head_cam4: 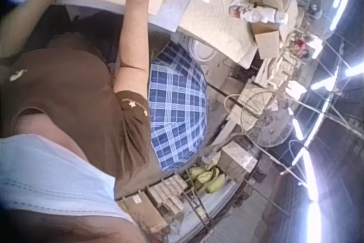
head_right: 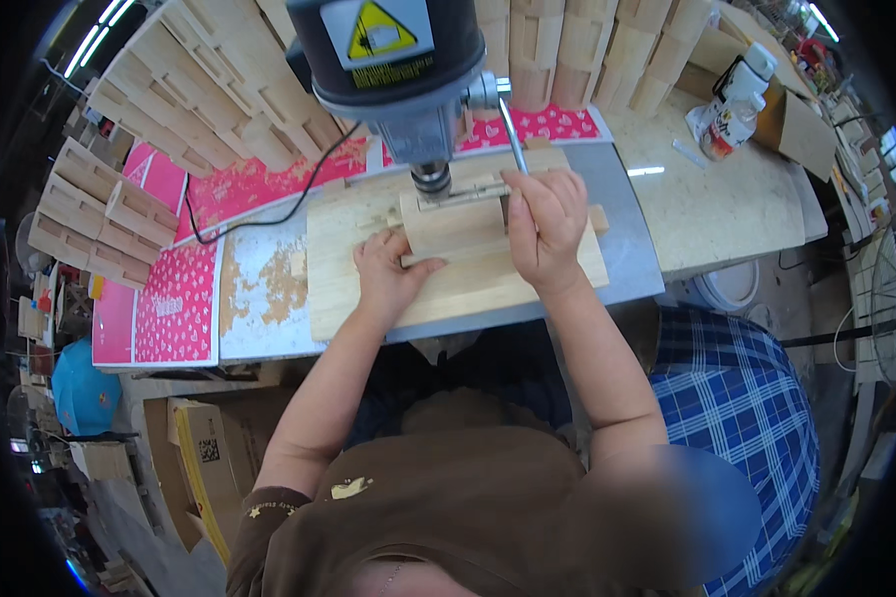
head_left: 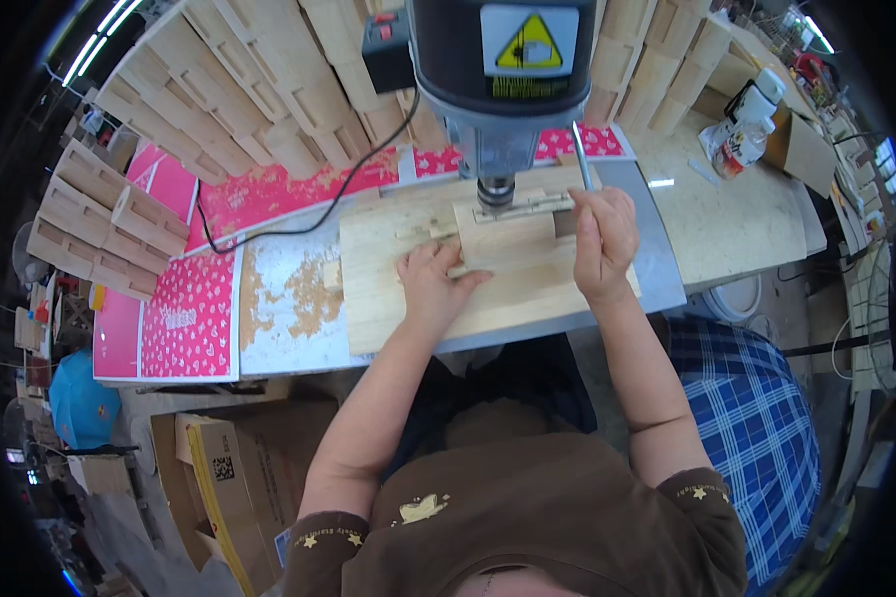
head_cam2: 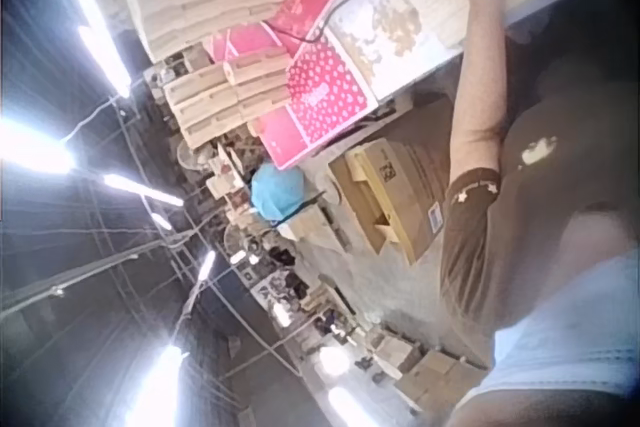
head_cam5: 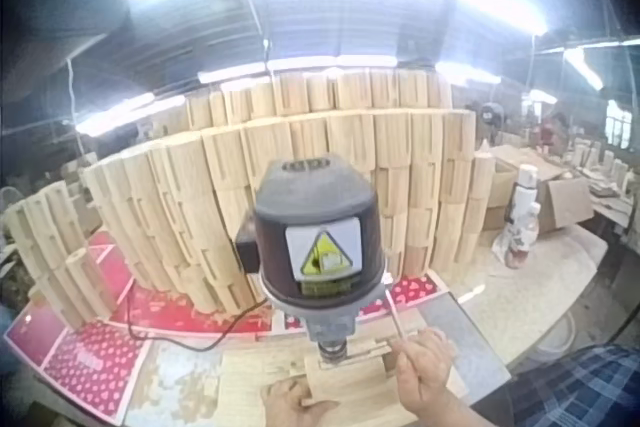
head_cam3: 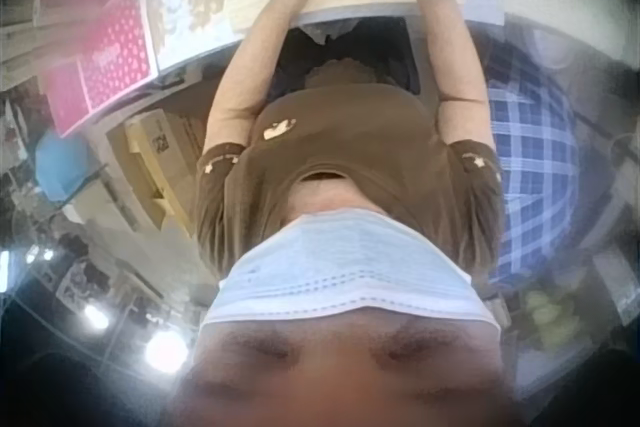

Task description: The recorder uses a drill press to drill holes into cylindrical wooden blocks while using a jig.

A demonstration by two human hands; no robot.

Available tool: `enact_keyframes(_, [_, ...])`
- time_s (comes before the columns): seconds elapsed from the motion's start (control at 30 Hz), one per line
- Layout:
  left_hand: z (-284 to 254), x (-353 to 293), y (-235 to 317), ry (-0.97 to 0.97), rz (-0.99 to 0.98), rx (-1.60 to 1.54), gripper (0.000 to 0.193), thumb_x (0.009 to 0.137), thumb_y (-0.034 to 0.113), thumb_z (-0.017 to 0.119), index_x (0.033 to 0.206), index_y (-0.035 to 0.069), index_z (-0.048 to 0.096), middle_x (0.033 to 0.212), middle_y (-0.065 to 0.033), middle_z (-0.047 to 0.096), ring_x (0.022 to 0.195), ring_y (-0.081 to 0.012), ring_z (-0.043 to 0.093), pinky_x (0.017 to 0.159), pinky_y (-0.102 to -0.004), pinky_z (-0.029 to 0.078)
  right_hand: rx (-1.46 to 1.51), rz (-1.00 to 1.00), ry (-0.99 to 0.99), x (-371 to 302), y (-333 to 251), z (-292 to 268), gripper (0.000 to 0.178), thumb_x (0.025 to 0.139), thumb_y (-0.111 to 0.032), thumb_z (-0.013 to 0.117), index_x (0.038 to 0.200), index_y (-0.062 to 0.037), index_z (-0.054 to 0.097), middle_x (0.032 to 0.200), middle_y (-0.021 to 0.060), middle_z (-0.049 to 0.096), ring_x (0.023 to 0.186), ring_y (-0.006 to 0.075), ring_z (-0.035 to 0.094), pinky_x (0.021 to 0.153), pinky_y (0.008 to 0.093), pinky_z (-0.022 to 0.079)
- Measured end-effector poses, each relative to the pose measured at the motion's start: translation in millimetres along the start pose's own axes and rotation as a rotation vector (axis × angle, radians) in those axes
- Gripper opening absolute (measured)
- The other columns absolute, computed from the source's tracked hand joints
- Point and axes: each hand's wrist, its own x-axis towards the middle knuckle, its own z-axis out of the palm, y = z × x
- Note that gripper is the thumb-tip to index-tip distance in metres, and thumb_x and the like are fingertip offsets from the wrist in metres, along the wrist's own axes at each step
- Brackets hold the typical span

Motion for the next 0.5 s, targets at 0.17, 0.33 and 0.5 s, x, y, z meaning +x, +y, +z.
enact_keyframes(0.17, [-2.8, 2.1, 0.4, -0.047, -0.013, 0.053, 0.052, 0.058, 0.033, 0.079, 0.104, 0.015, 0.065, 0.076, 0.0001, 0.056, 0.085, -0.0211, 0.052, 0.084, -0.0391, 0.03, 0.014, 0.175, 0.083, 80.6, -10.8, -18.9, 0.011, 0.083, -0.01, 0.058, 0.081, 0.0002, 0.06, 0.065, 0.0106, 0.056, 0.057, 0.0276, 0.052, 0.059, 0.0366, 0.043])
enact_keyframes(0.33, [-3.0, 2.9, 5.1, -0.076, -0.067, -0.058, 0.051, 0.056, 0.033, 0.08, 0.101, 0.014, 0.066, 0.079, -0.0007, 0.057, 0.087, -0.0224, 0.053, 0.081, -0.0389, 0.031, -0.244, 0.377, -0.16, 178.0, 19.5, 13.3, 0.034, 0.089, -0.036, 0.053, 0.087, -0.0029, 0.061, 0.075, 0.0154, 0.062, 0.07, 0.0311, 0.06, 0.065, 0.0366, 0.046])
enact_keyframes(0.5, [2.9, 6.4, 5.7, -0.022, -0.167, -0.189, 0.046, 0.054, 0.028, 0.082, 0.094, 0.011, 0.068, 0.091, -0.0028, 0.055, 0.092, -0.0217, 0.052, 0.087, -0.0374, 0.032, 0.189, 0.509, -0.255, 135.0, 44.9, 2.1, 0.034, 0.089, -0.036, 0.054, 0.103, -0.0064, 0.062, 0.089, 0.0161, 0.064, 0.084, 0.0327, 0.06, 0.077, 0.0371, 0.045])
